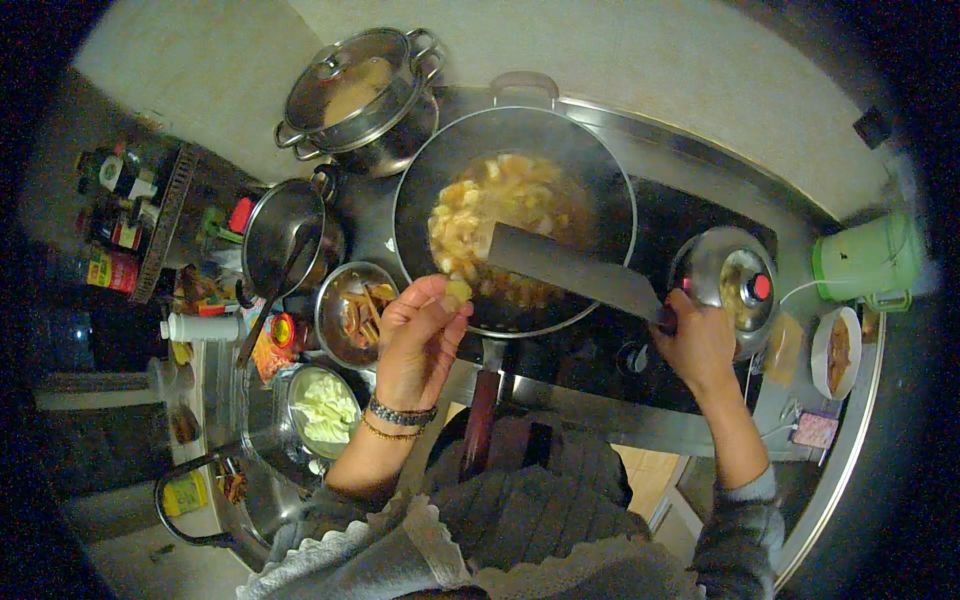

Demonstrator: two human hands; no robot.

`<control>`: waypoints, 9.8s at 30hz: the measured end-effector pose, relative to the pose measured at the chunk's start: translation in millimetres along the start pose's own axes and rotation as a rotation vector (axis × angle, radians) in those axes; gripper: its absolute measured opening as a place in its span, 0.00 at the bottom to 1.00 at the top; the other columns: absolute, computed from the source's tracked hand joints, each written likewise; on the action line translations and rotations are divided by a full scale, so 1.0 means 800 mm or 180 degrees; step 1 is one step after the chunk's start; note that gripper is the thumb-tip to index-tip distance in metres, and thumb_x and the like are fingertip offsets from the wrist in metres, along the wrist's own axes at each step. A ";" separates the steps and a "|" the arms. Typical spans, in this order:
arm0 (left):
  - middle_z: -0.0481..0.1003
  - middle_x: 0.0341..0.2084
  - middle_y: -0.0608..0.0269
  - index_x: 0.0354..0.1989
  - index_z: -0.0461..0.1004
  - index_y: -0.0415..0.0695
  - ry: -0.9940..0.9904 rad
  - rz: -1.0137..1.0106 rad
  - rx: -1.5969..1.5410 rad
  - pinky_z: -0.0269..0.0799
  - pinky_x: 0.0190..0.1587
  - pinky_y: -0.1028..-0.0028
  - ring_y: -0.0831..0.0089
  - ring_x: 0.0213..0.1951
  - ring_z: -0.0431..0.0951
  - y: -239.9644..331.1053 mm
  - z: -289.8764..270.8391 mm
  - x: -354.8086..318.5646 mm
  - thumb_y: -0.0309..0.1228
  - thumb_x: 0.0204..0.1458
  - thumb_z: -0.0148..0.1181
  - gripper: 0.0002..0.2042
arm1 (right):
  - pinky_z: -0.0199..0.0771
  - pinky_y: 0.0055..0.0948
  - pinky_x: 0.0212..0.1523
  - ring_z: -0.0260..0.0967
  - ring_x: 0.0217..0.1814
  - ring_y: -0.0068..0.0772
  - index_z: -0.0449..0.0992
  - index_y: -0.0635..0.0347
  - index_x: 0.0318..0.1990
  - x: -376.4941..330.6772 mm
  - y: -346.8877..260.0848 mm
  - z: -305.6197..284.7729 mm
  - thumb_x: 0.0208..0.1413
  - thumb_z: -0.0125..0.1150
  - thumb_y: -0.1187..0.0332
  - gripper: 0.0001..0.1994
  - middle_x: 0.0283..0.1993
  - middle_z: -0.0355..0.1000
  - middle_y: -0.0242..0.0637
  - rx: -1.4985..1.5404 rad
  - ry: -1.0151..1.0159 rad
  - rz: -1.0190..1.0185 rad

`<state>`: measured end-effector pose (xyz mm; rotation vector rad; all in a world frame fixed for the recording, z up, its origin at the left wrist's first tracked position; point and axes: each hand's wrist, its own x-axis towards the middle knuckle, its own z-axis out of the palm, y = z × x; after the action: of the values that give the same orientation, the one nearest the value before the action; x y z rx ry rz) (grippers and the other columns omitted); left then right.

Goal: The person peels and washes ginger, then chops it and adds it to a simmering pot. They stir the pot with chopsticks and transfer some cooked contents into a separate bowl.

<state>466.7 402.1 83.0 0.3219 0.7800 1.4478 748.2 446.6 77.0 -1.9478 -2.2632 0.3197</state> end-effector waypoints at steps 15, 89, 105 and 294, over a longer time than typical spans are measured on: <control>0.72 0.33 0.63 0.43 0.66 0.38 -0.0200 0.0134 0.0181 0.71 0.37 0.78 0.76 0.35 0.74 -0.011 -0.003 0.004 0.30 0.52 0.51 0.12 | 0.67 0.35 0.24 0.69 0.26 0.40 0.69 0.53 0.27 -0.033 -0.034 -0.026 0.19 0.66 0.70 0.19 0.23 0.69 0.33 0.0543 0.0107 -0.1075; 0.72 0.32 0.63 0.43 0.63 0.44 -0.0539 0.0436 0.0387 0.71 0.38 0.76 0.74 0.34 0.73 -0.014 -0.023 0.022 0.38 0.53 0.49 0.14 | 0.63 0.34 0.20 0.66 0.21 0.45 0.67 0.57 0.23 -0.015 -0.048 0.000 0.21 0.63 0.73 0.14 0.17 0.65 0.39 0.0732 0.0270 -0.1162; 0.69 0.27 0.66 0.32 0.59 0.47 -0.0393 0.0539 0.0771 0.69 0.38 0.76 0.75 0.32 0.71 -0.015 0.005 0.019 0.17 0.45 0.51 0.11 | 0.69 0.37 0.26 0.70 0.24 0.43 0.70 0.58 0.27 -0.025 0.003 0.000 0.31 0.67 0.69 0.13 0.20 0.71 0.39 0.0152 0.0012 -0.0059; 0.43 0.63 0.50 0.62 0.47 0.39 0.1945 0.1027 0.4443 0.35 0.65 0.64 0.58 0.66 0.38 0.154 -0.849 -0.890 0.49 0.53 0.47 0.34 | 0.67 0.20 0.24 0.63 0.23 0.21 0.64 0.56 0.56 -0.617 -0.795 0.288 0.36 0.53 0.80 0.31 0.32 0.69 0.31 0.2449 -0.3951 -0.1613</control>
<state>-20.8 -435.3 -128.8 1.1088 2.2785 1.0527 158.2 -146.0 28.9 -0.7086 -2.3495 2.3356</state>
